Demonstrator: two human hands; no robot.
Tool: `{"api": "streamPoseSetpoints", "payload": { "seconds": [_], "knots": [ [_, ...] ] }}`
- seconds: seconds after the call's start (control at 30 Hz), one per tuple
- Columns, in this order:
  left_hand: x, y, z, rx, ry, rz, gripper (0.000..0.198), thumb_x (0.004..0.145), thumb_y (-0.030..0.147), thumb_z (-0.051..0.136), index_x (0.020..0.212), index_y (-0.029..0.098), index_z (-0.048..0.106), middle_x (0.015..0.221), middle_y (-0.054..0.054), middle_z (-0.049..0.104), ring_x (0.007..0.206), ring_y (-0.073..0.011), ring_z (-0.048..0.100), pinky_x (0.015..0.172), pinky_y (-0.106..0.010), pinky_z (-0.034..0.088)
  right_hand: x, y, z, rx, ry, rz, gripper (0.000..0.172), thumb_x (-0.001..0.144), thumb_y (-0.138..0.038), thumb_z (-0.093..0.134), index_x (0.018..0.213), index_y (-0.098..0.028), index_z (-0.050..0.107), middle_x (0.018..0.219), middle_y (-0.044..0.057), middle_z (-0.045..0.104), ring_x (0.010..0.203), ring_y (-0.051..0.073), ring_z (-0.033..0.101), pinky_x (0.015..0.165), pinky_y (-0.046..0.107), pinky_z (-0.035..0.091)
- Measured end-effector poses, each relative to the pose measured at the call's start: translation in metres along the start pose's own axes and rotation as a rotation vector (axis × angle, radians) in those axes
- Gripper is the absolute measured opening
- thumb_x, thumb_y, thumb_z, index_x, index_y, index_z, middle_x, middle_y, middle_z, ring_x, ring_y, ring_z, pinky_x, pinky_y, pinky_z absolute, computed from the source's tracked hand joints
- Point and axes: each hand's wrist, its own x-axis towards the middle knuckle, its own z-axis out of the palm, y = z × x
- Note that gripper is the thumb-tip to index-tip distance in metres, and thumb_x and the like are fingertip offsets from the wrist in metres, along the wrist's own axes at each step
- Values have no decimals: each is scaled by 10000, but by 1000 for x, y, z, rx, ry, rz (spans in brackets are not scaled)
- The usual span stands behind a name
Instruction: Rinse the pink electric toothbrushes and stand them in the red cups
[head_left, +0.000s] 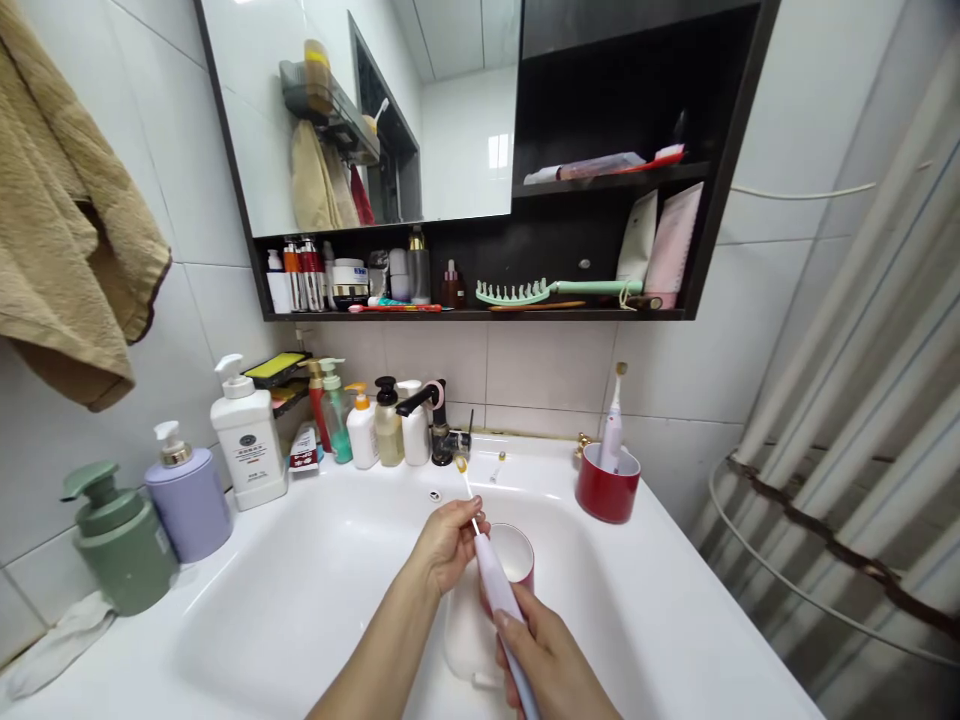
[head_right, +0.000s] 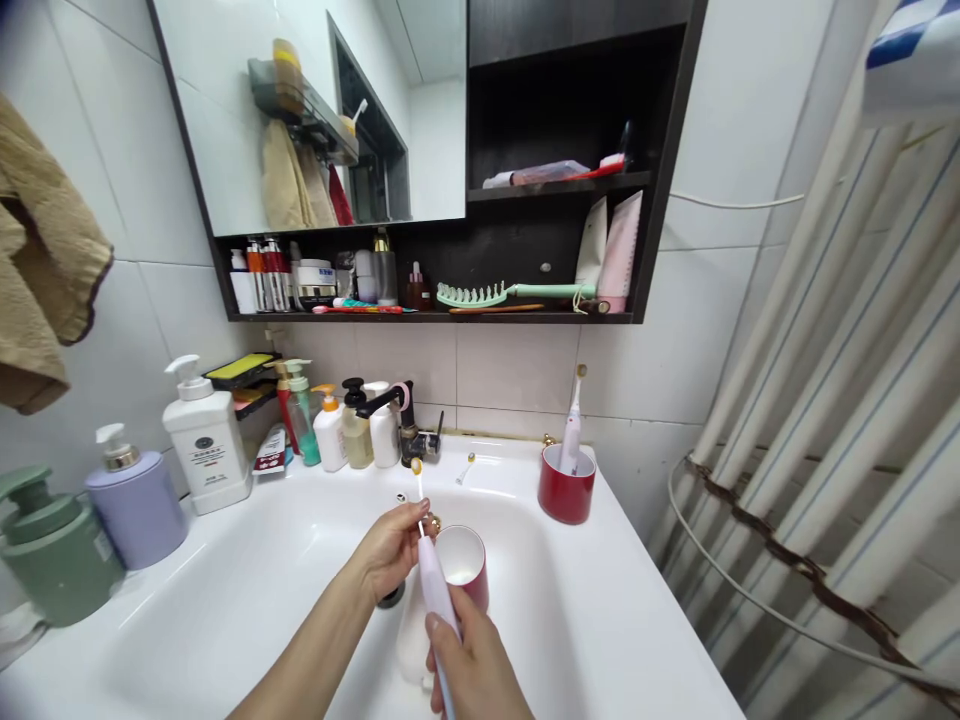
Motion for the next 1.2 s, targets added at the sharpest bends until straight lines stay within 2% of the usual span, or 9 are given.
{"api": "streamPoseSetpoints", "payload": {
  "seconds": [0.13, 0.3, 0.5, 0.8, 0.97, 1.2],
  "knots": [
    [1, -2, -1, -15, -7, 13, 151, 588, 153, 544, 533, 128, 406, 454, 14, 473, 422, -50, 450, 450, -159, 368, -1, -2, 1, 41, -6, -7, 418, 658, -424, 357, 971, -146, 346, 513, -52, 404, 316, 39, 374, 277, 160, 273],
    [0, 0, -2, -25, 3, 20, 166, 578, 159, 554, 521, 131, 400, 452, 17, 466, 438, -56, 460, 489, -177, 388, 0, -8, -2, 84, -11, 10, 367, 677, -405, 356, 951, -161, 358, 531, -50, 402, 332, 38, 376, 296, 164, 289],
    [1, -2, -2, 0, 62, 16, 187, 574, 199, 564, 532, 140, 391, 473, 19, 470, 435, -50, 456, 478, -173, 381, -2, -10, -2, 104, -36, 20, 345, 676, -408, 361, 917, -162, 376, 519, -52, 407, 324, 37, 372, 287, 161, 287],
    [2, -4, -4, 18, 7, 36, 190, 557, 207, 575, 554, 141, 397, 463, 32, 447, 428, -47, 443, 464, -167, 363, -2, -8, 0, 130, -94, 41, 352, 692, -380, 345, 951, -142, 351, 524, -53, 412, 311, 32, 368, 270, 159, 289],
    [3, -4, -4, 23, -5, 41, 199, 559, 214, 572, 533, 139, 391, 458, 29, 441, 426, -51, 438, 461, -178, 366, -2, -8, 1, 108, -45, 40, 346, 689, -366, 358, 958, -148, 348, 513, -56, 411, 308, 31, 366, 269, 153, 280],
    [2, -6, -3, 16, -11, 38, 170, 566, 210, 566, 539, 133, 417, 479, 19, 462, 444, -53, 446, 485, -186, 375, -4, -9, -1, 154, -103, 60, 355, 693, -390, 349, 967, -165, 353, 530, -49, 417, 325, 39, 375, 286, 164, 293]
  ]
}}
